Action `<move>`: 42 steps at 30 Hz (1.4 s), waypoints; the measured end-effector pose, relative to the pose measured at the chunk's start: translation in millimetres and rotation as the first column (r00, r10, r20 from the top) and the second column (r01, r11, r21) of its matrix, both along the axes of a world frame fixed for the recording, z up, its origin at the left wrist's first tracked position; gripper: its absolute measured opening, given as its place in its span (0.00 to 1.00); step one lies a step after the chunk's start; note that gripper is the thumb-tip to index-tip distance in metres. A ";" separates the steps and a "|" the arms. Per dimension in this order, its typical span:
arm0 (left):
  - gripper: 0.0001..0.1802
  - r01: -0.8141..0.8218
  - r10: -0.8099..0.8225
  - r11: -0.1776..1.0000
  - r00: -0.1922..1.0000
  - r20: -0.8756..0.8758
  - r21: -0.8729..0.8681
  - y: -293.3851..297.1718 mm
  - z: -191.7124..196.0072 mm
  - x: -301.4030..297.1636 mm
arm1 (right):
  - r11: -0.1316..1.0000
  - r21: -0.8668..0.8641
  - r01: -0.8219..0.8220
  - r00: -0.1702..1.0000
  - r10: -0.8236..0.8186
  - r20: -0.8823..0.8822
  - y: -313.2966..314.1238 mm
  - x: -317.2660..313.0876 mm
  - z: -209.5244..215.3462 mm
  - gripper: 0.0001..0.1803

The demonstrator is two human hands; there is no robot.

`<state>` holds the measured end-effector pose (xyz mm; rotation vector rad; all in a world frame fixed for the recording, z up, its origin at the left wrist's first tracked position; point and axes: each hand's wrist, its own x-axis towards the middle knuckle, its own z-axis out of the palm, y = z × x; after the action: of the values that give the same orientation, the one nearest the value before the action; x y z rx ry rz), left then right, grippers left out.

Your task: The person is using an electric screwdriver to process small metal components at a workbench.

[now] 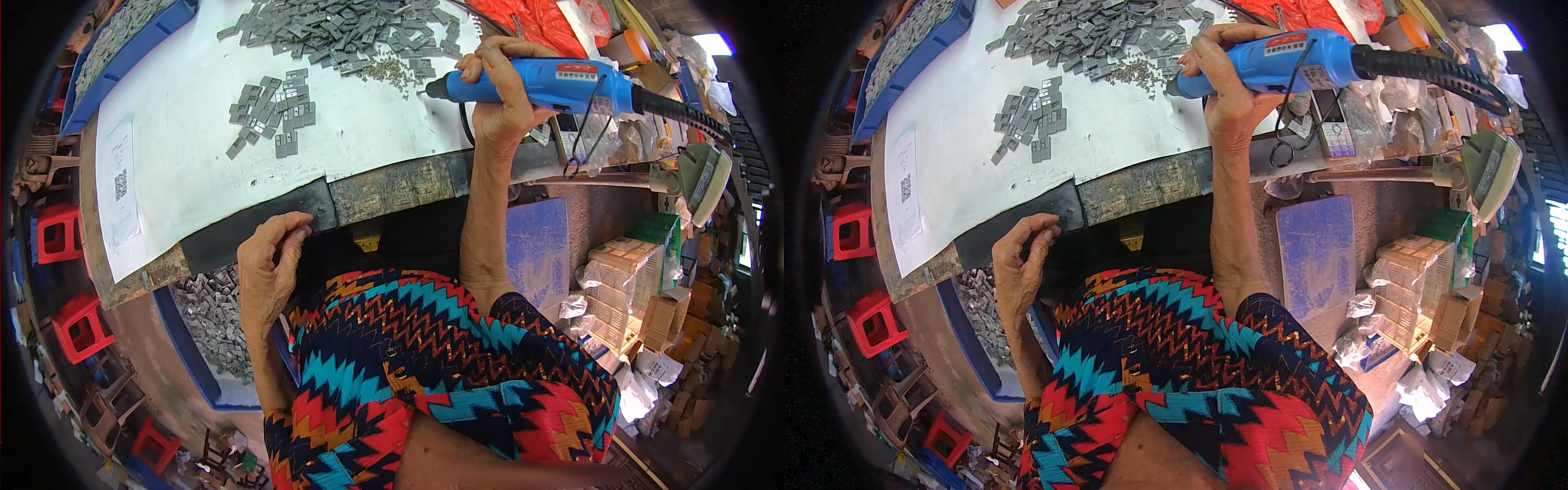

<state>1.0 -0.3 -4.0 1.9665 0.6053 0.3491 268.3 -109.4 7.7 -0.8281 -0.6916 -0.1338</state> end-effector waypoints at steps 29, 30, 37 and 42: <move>0.08 -0.053 -0.010 0.979 0.951 0.309 0.196 27.8 -39.6 100.7 | 0.930 0.005 -0.368 0.930 0.368 0.019 38.3 -47.6 13.4 0.11; 0.07 -0.059 0.001 0.981 0.954 0.300 0.185 27.7 -39.7 101.0 | 0.929 0.001 -0.371 0.929 0.371 0.022 38.3 -46.8 12.8 0.11; 0.07 -0.075 0.032 0.985 0.965 0.261 0.156 26.4 -38.1 100.8 | 0.934 0.010 -0.358 0.933 0.358 0.022 38.4 -47.9 12.2 0.11; 0.07 -0.084 0.036 0.983 0.960 0.278 0.166 26.5 -38.6 100.8 | 0.926 0.016 -0.378 0.926 0.378 0.006 38.1 -46.9 11.6 0.12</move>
<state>101.8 26.2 -42.6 2.0227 0.4682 0.7216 221.3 -71.3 19.4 -0.6647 -0.8398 0.2081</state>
